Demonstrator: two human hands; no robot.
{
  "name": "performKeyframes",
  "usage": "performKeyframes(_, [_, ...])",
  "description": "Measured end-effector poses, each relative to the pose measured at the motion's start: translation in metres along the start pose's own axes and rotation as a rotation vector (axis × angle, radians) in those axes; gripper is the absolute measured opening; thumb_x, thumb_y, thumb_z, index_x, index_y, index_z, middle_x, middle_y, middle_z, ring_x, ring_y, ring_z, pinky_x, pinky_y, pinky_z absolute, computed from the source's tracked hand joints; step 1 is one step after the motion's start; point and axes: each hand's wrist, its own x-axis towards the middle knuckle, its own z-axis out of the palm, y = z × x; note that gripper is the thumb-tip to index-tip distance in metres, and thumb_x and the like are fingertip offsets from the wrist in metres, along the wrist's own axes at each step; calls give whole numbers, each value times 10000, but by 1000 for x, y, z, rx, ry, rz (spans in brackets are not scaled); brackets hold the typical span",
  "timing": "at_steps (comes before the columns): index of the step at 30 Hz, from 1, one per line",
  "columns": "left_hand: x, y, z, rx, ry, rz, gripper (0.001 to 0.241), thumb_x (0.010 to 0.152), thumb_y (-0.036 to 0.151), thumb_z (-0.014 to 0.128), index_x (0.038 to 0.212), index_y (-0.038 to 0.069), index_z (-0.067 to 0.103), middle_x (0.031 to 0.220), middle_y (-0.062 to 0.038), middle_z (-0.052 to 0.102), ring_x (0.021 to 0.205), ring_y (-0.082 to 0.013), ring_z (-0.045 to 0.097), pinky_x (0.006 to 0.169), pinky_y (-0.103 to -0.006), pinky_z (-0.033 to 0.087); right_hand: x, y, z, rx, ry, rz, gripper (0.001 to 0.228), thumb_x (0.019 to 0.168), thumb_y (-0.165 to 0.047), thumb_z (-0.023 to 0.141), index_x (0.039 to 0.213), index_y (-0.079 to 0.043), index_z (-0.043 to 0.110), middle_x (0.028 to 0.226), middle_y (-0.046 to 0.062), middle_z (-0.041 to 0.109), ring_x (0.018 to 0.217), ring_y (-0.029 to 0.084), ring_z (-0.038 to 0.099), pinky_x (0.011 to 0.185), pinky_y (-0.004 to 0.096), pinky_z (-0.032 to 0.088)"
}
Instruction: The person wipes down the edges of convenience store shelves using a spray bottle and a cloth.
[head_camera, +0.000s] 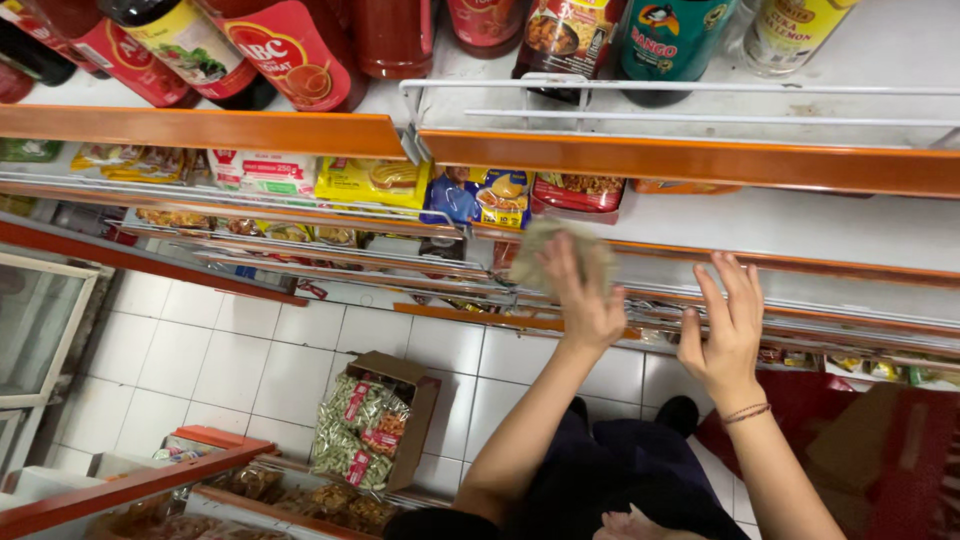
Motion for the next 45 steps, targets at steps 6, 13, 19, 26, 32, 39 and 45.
performKeyframes(6, [-14,-55,105,376,-71,588,688,1058,84,583,1599,473,412,1774,3,65,1644,-266,-89,1368,-416,31,2,7,13,-70,-45,-8,588,876,13,607,1458,25,521,1524,230,499,1481,404,447,1278,609,272])
performKeyframes(13, [-3,-174,24,348,107,341,694,1080,421,502,1668,411,133,1762,-100,-77,1611,-341,-110,1293,-587,-18,8,3,30,-93,-108,-35,649,850,2,616,1486,38,491,1542,216,491,1486,375,429,1272,607,244])
performKeyframes(19, [-6,-129,41,148,178,19,674,1122,457,343,1694,364,-2,1752,-117,-143,1624,-389,-180,1290,-698,-92,3,1,36,-128,-88,1,635,851,11,607,1478,30,508,1498,206,526,1469,367,449,1276,599,219])
performKeyframes(26, [-28,-19,70,175,-92,310,489,1063,339,512,1550,297,488,1707,-22,221,1604,-328,-8,1282,-675,-114,-12,10,49,-181,13,-4,509,838,48,591,1346,55,570,1382,215,578,1382,375,526,1271,622,205])
performKeyframes(32, [2,-64,6,280,-92,506,383,1042,225,576,1424,247,609,1437,-13,476,1485,-242,307,1297,-571,-38,-22,9,45,-62,60,-3,425,856,99,579,1273,41,631,1300,194,611,1287,373,574,1229,574,360])
performKeyframes(39, [17,-41,-32,197,-130,259,394,940,269,626,1305,123,604,1289,-84,601,1291,-323,491,1262,-676,128,-26,4,49,-58,97,-17,442,841,117,566,1269,37,644,1297,186,617,1290,373,579,1209,567,386])
performKeyframes(45, [12,-6,-26,234,-325,441,550,863,228,673,1409,182,619,1371,-54,622,1304,-274,520,1255,-650,228,-25,13,53,-66,135,-55,420,837,116,584,1251,57,631,1294,190,618,1290,375,579,1199,558,396])
